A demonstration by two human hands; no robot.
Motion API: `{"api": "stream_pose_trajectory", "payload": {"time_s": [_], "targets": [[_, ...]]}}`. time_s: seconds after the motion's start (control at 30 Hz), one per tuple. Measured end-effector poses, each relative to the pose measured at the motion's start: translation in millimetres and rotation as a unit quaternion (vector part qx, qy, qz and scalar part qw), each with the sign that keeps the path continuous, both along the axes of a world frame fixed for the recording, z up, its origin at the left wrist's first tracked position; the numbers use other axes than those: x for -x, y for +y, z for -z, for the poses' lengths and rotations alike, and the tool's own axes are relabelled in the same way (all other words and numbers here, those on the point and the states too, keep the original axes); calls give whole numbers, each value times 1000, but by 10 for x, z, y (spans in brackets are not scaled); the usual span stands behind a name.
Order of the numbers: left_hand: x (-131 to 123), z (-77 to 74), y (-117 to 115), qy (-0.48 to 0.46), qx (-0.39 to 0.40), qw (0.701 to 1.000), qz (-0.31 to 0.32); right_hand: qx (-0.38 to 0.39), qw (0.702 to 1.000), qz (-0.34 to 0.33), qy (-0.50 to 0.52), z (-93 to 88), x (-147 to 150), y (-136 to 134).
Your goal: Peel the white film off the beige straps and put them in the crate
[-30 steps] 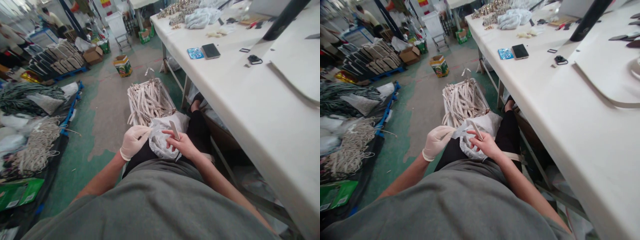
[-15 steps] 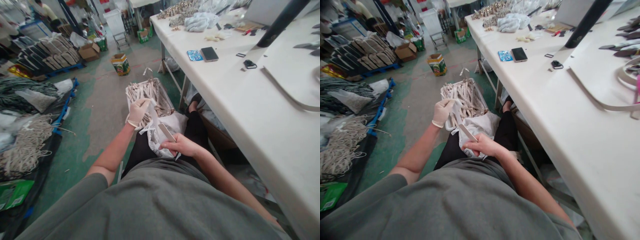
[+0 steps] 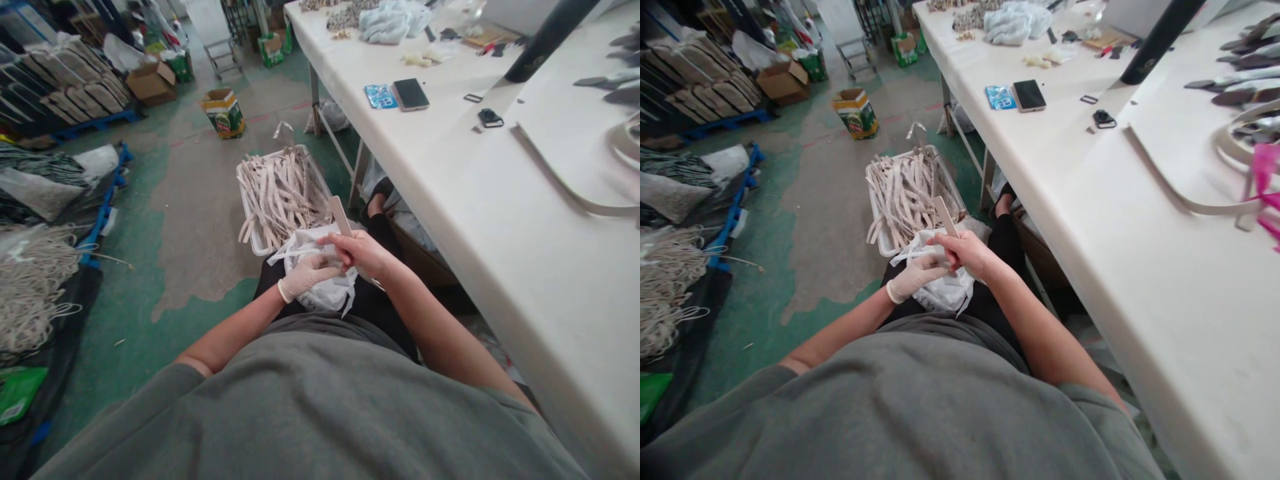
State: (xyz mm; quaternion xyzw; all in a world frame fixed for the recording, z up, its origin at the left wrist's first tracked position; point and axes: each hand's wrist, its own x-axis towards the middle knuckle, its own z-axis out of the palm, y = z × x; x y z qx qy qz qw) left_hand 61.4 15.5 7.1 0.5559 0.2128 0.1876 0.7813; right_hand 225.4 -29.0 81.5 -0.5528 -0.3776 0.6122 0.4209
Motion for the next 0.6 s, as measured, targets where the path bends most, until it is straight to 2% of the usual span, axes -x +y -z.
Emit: {"api": "stream_pose_trajectory", "payload": {"time_s": [0.1,0.17,0.33,0.47,0.6], "targets": [[-29,32,-57,46,5,995,-83,-22,999,18,-27,55,24,61],[20,49,-68,68,21,993,-89,-41,997,36,-45,63,11,71],[132,63,-161,102,117,988,-8,-56,994,61,-66,58,-25,92],[115,90,-266,122,103,985,64,-73,992,77,-67,82,-26,160],[100,76,-333,131,114,981,92,-79,990,89,-71,101,-17,200]]}}
